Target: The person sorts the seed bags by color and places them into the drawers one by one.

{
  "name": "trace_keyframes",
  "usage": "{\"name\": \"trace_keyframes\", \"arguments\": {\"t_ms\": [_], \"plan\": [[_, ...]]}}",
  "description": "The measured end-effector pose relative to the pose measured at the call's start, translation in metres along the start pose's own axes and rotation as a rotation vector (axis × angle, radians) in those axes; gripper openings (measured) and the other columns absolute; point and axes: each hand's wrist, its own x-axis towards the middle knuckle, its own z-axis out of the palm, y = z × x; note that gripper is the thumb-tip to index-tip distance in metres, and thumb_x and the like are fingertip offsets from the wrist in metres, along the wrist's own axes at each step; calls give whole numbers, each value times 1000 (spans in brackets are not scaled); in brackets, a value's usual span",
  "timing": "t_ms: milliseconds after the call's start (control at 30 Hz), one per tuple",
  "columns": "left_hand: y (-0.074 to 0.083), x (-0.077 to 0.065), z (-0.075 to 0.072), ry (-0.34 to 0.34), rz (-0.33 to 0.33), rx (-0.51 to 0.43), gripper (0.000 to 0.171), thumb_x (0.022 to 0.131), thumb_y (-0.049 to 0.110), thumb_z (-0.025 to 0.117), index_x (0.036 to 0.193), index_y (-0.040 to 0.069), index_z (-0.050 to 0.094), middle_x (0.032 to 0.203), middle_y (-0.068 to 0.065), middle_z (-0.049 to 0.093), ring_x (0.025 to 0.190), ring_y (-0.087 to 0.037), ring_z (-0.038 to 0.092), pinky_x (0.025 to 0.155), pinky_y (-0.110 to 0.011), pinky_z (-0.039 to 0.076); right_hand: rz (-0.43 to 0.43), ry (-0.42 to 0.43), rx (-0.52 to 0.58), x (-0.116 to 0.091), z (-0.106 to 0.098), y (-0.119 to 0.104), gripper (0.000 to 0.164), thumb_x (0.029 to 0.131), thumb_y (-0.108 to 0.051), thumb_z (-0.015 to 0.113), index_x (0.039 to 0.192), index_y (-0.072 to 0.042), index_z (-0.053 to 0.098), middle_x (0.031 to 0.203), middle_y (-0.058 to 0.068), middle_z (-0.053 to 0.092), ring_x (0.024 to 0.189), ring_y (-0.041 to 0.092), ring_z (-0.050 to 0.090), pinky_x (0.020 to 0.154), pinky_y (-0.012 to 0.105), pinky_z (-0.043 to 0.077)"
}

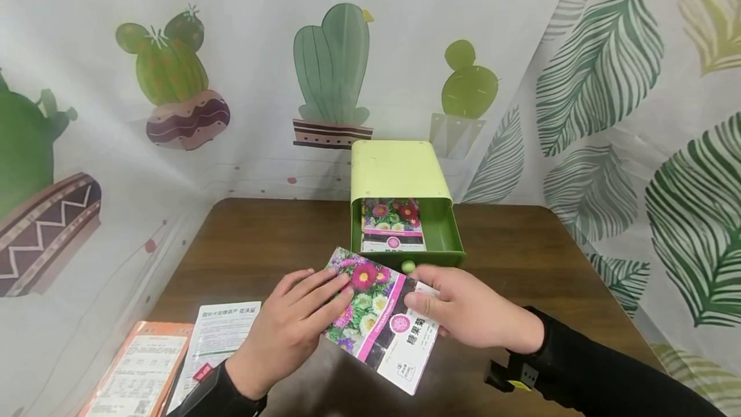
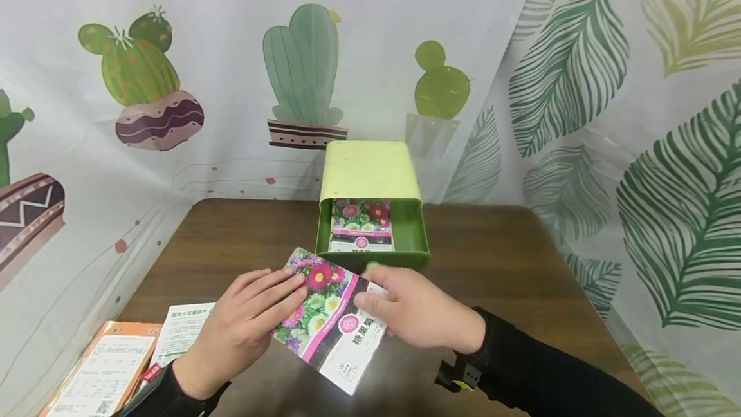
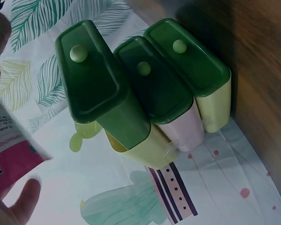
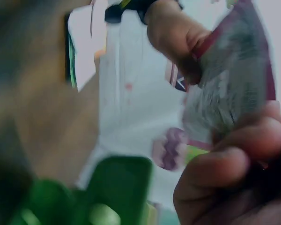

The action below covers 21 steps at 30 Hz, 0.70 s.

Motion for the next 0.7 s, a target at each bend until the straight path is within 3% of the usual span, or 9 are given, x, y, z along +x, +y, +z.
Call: {"name": "trace_keyframes", "arguments": {"t_ms": [67, 133, 233, 333, 433, 533, 700], "plan": [[-2, 1, 1, 25, 3, -36, 34, 108, 16, 41, 123, 6, 69, 123, -12, 68, 109, -31, 65, 86, -45, 54, -94, 70, -191, -4, -1, -6, 43, 104, -34, 55, 143, -18, 48, 114, -4, 67, 88, 11, 65, 77, 32, 54], [-4, 2, 0, 30, -17, -81, 34, 107, 18, 42, 123, 4, 69, 120, -13, 68, 105, -30, 66, 82, -42, 56, -233, 116, -380, -9, -4, -13, 51, 104, -41, 52, 149, -20, 44, 136, -3, 56, 118, 14, 57, 96, 40, 47], [-8, 5, -1, 23, -76, -125, 34, 106, 17, 42, 123, 3, 68, 116, -10, 69, 103, -27, 67, 83, -43, 56, -480, 144, -625, -15, -12, -23, 59, 101, -52, 50, 149, -17, 49, 150, 1, 44, 134, 20, 42, 105, 45, 38], [-9, 7, -3, -20, -146, -149, 34, 105, 19, 44, 127, 5, 65, 118, -8, 70, 104, -23, 68, 84, -43, 55, -659, 103, -725, -16, -16, -34, 51, 100, -41, 59, 142, -12, 56, 142, 2, 55, 128, 19, 51, 103, 39, 41], [-10, 9, -1, -32, -160, -181, 32, 104, 20, 48, 126, 5, 66, 119, -8, 70, 106, -23, 68, 86, -43, 54, -756, 102, -805, -14, -18, -43, 43, 89, -7, 74, 131, -11, 65, 125, -2, 67, 109, 13, 63, 89, 30, 52], [-11, 11, 2, -19, -140, -204, 34, 105, 24, 49, 124, 3, 67, 121, -10, 69, 109, -24, 67, 89, -42, 53, -779, 118, -866, -13, -23, -51, 56, 71, 14, 73, 119, -13, 71, 113, -5, 71, 96, 10, 68, 78, 29, 56], [-18, 11, 10, -14, -83, -227, 37, 107, 23, 43, 124, 0, 67, 122, -12, 68, 115, -27, 64, 90, -39, 52, -744, 123, -918, -20, -37, -66, 63, 60, 21, 66, 112, -15, 73, 106, -8, 72, 88, 10, 70, 68, 32, 57]]}}
